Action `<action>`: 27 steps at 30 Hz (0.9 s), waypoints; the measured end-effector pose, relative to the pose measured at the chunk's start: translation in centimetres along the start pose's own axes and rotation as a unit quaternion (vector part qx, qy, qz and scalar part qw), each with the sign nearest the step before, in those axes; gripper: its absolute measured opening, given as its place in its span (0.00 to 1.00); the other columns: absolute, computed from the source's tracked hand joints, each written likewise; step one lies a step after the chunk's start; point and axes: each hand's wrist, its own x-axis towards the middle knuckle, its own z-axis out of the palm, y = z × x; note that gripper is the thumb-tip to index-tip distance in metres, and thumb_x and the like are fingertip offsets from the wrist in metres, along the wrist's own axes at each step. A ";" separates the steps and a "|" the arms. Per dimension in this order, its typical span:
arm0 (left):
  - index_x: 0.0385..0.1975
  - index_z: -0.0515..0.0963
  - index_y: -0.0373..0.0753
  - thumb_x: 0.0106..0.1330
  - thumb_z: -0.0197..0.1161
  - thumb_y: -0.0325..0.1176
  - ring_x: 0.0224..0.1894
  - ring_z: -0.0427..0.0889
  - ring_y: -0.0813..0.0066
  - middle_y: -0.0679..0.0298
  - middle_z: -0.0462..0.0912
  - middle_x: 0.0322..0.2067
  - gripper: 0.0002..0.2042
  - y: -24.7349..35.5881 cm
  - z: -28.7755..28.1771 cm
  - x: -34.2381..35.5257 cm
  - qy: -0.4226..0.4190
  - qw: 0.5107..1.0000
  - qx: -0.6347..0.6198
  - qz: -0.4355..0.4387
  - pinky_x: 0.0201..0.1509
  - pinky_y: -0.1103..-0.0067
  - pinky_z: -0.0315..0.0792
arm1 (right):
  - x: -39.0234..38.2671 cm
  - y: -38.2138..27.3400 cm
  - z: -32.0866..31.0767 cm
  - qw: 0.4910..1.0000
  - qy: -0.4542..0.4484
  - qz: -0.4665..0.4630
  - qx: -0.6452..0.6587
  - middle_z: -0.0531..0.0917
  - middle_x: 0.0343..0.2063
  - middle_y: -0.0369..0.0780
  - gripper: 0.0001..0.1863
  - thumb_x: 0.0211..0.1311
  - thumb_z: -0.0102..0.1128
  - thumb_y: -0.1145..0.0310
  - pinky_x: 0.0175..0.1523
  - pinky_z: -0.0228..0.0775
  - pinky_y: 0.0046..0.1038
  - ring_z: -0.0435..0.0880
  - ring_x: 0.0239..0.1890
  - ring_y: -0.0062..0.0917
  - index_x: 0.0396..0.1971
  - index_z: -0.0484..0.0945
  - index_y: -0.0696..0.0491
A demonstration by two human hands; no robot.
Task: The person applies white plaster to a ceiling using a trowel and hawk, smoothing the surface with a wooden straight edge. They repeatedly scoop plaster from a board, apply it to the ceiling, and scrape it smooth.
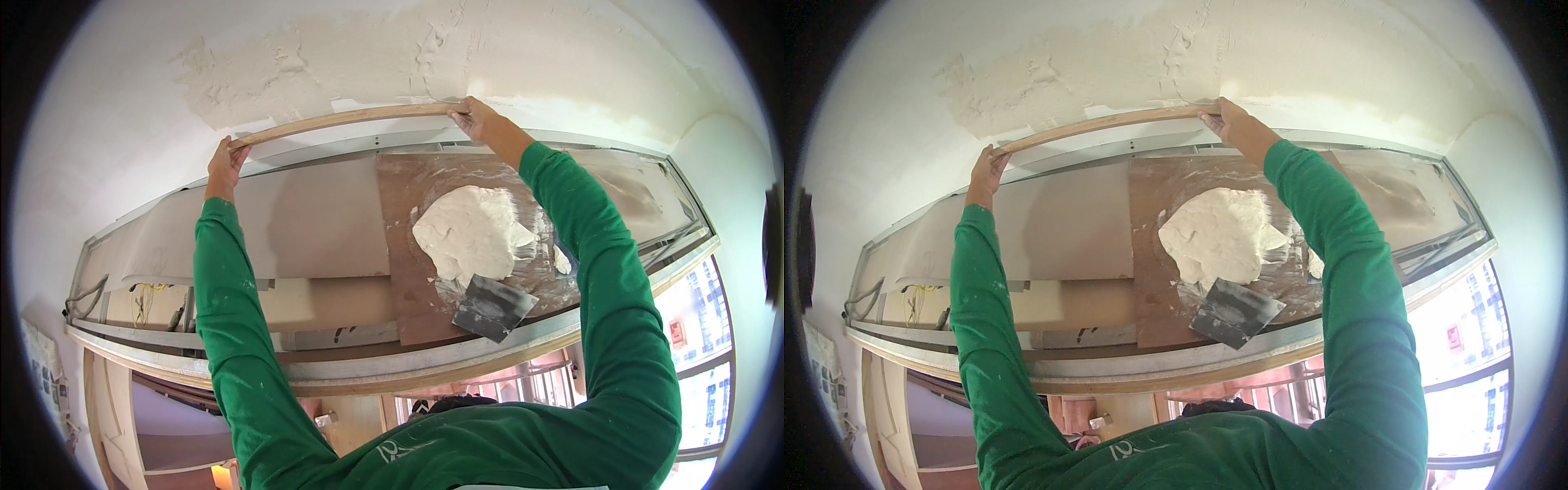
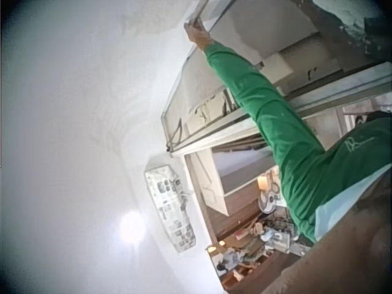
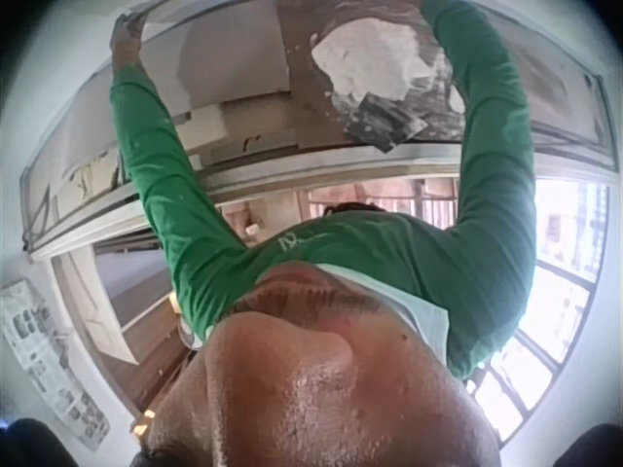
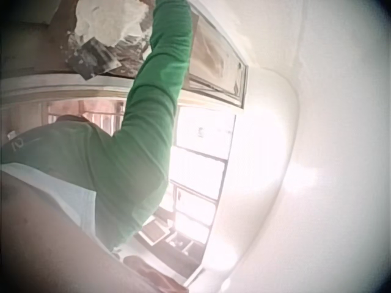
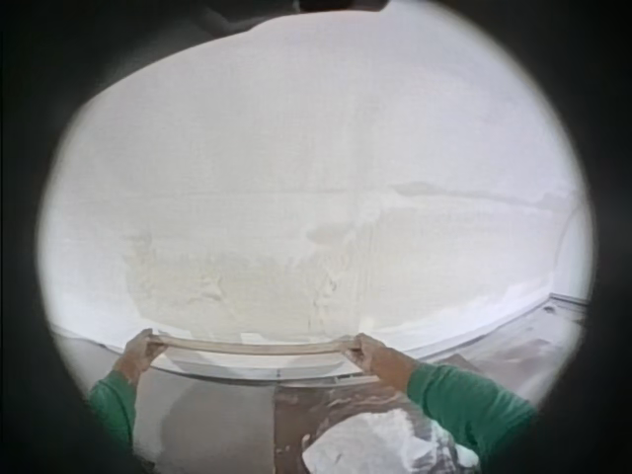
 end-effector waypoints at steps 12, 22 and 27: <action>0.37 0.68 0.24 0.62 0.59 0.30 0.33 0.82 0.55 0.45 0.77 0.33 0.14 0.9 0.2 1.0 0.030 0.999 -0.008 0.020 0.38 0.72 0.85 | -1.0 -0.6 1.8 0.998 0.001 -0.037 0.041 0.78 0.32 0.45 0.15 0.62 0.58 0.62 0.33 0.83 0.16 0.83 0.33 0.28 0.34 0.71 0.61; 0.39 0.67 0.22 0.62 0.59 0.30 0.35 0.82 0.52 0.44 0.77 0.34 0.15 5.1 2.3 2.6 0.019 0.999 0.007 0.028 0.36 0.73 0.85 | -2.1 -3.4 4.4 0.996 0.001 -0.050 0.072 0.77 0.33 0.45 0.20 0.60 0.60 0.57 0.34 0.82 0.14 0.83 0.33 0.28 0.36 0.71 0.61; 0.42 0.68 0.23 0.63 0.58 0.30 0.36 0.82 0.51 0.44 0.76 0.36 0.15 6.6 3.7 2.6 0.021 1.000 0.002 0.023 0.35 0.75 0.85 | -2.9 -5.2 5.5 0.994 -0.019 -0.075 0.073 0.74 0.42 0.48 0.16 0.67 0.51 0.64 0.34 0.84 0.18 0.82 0.37 0.34 0.46 0.68 0.60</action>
